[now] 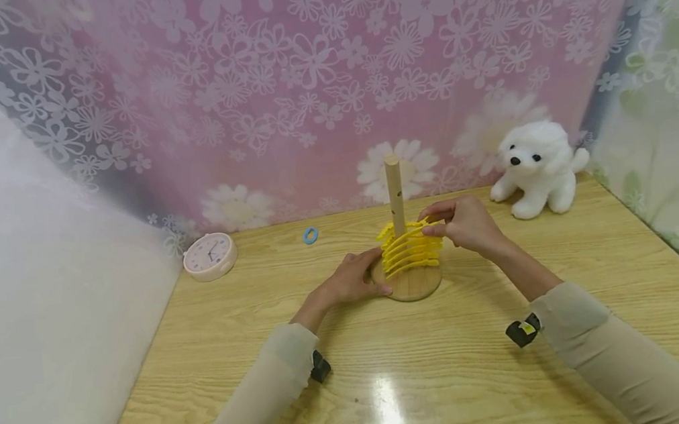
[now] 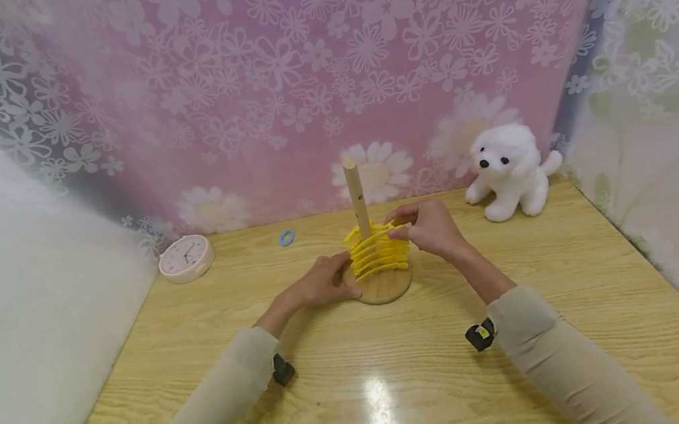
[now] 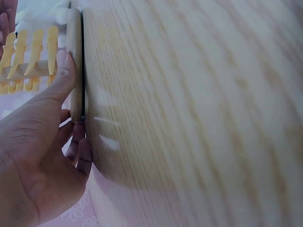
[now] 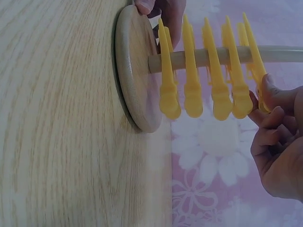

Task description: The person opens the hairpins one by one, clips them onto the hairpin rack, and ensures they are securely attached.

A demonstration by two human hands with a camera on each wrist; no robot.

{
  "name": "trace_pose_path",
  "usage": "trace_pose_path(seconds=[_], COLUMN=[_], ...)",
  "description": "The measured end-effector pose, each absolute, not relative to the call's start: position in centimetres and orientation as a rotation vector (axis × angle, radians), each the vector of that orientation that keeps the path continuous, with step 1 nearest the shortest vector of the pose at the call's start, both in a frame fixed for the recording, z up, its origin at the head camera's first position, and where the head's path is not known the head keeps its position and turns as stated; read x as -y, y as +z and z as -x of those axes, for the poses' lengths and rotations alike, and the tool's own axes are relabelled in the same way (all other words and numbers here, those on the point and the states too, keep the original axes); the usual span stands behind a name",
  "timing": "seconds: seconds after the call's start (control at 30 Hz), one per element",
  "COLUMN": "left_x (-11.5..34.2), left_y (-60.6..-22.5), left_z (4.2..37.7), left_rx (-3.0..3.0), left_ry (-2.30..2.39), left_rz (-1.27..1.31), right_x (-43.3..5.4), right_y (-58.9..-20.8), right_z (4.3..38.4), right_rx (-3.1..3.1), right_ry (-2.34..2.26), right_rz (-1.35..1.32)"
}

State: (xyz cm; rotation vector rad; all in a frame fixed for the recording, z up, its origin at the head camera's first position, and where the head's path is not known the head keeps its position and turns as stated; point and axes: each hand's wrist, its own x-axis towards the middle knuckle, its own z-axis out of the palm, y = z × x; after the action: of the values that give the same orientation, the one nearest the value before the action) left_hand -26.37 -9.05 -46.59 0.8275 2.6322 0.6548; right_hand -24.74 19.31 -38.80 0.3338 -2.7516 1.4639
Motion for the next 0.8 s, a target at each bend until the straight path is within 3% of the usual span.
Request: trace_pose_path(seconds=[0.33,0.8], left_x=[9.1,9.1], left_y=[-46.6,-46.5], left_z=[26.4,26.2], left_rx=[-2.641,-2.633], left_ry=[0.649,0.650], left_rz=[-0.837,-0.823], right_x=[-19.7,-20.7], right_y=[-39.3,-40.0], right_z=[24.8,24.5], right_rx=[2.745,2.695], right_ry=[1.419,1.701], right_rz=[-0.463,-0.599])
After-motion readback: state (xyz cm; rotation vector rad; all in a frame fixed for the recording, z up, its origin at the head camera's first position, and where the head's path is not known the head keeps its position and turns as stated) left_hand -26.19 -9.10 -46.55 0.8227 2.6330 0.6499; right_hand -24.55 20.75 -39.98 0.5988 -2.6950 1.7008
